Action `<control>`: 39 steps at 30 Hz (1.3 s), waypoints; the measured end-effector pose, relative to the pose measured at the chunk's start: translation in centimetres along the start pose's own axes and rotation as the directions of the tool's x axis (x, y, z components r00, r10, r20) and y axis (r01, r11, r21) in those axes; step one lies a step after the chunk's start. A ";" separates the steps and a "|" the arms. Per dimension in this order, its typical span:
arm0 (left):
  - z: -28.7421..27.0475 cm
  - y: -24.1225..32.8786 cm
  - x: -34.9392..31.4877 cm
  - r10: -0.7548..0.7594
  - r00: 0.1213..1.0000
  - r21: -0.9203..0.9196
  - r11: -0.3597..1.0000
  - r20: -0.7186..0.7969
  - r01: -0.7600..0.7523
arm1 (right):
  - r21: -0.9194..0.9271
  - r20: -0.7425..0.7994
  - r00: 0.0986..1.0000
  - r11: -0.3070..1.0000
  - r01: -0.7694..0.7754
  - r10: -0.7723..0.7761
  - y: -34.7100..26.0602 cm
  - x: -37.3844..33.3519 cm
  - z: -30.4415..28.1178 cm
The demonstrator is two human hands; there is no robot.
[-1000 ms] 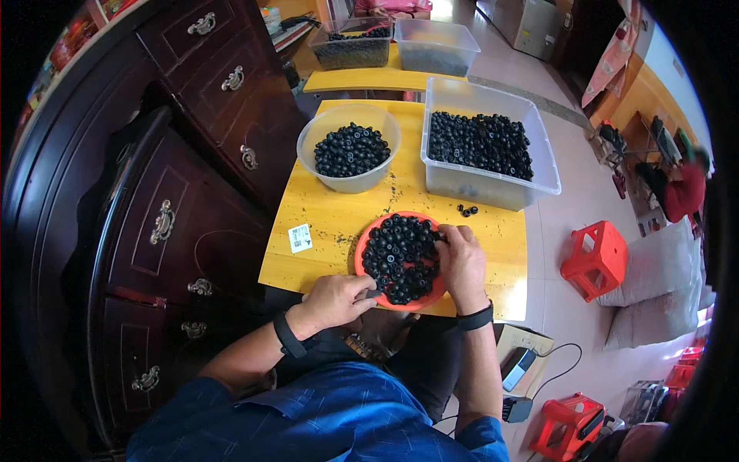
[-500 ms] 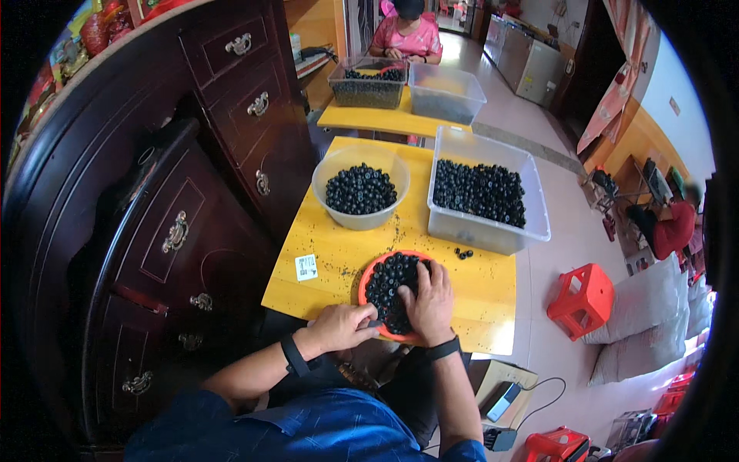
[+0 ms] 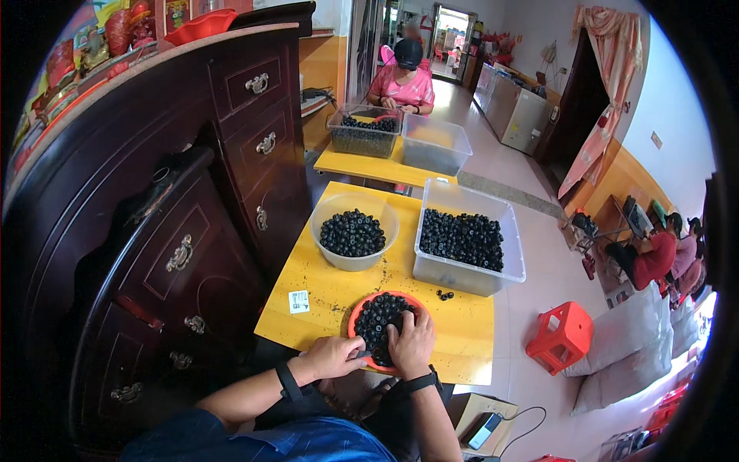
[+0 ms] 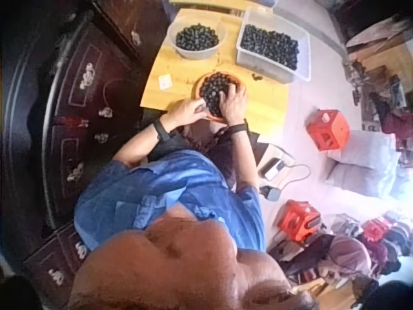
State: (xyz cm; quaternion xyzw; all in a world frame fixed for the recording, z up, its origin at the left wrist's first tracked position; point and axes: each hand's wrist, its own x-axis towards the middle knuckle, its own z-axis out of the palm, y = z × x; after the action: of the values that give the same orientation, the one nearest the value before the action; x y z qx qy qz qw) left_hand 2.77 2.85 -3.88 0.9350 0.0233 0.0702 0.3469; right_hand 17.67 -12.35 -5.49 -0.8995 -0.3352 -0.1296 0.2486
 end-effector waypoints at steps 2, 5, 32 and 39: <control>0.0 0.0 -0.1 -0.002 1.000 0.003 1.000 -0.006 0.002 | -0.028 -0.061 0.997 0.999 0.039 -0.041 0.0 -0.1 0.2; 0.1 -0.2 -0.2 -0.008 1.000 0.017 1.000 -0.001 0.008 | -0.005 0.030 0.999 1.000 0.011 -0.011 -0.1 -0.1 0.0; 0.1 -0.3 -0.3 0.011 1.000 -0.026 1.000 -0.018 -0.011 | -0.071 0.096 0.995 0.997 -0.029 0.035 -0.4 0.0 0.1; 0.0 -0.2 -0.4 -0.011 1.000 -0.047 0.999 -0.009 0.011 | -0.083 0.123 0.991 0.996 -0.036 0.046 -0.6 0.0 -0.1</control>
State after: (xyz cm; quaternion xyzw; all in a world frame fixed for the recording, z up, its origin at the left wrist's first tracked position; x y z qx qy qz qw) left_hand 2.41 2.97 -4.08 0.9260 0.0283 0.0729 0.3693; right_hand 17.33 -12.00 -5.20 -0.9219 -0.3258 -0.0815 0.1932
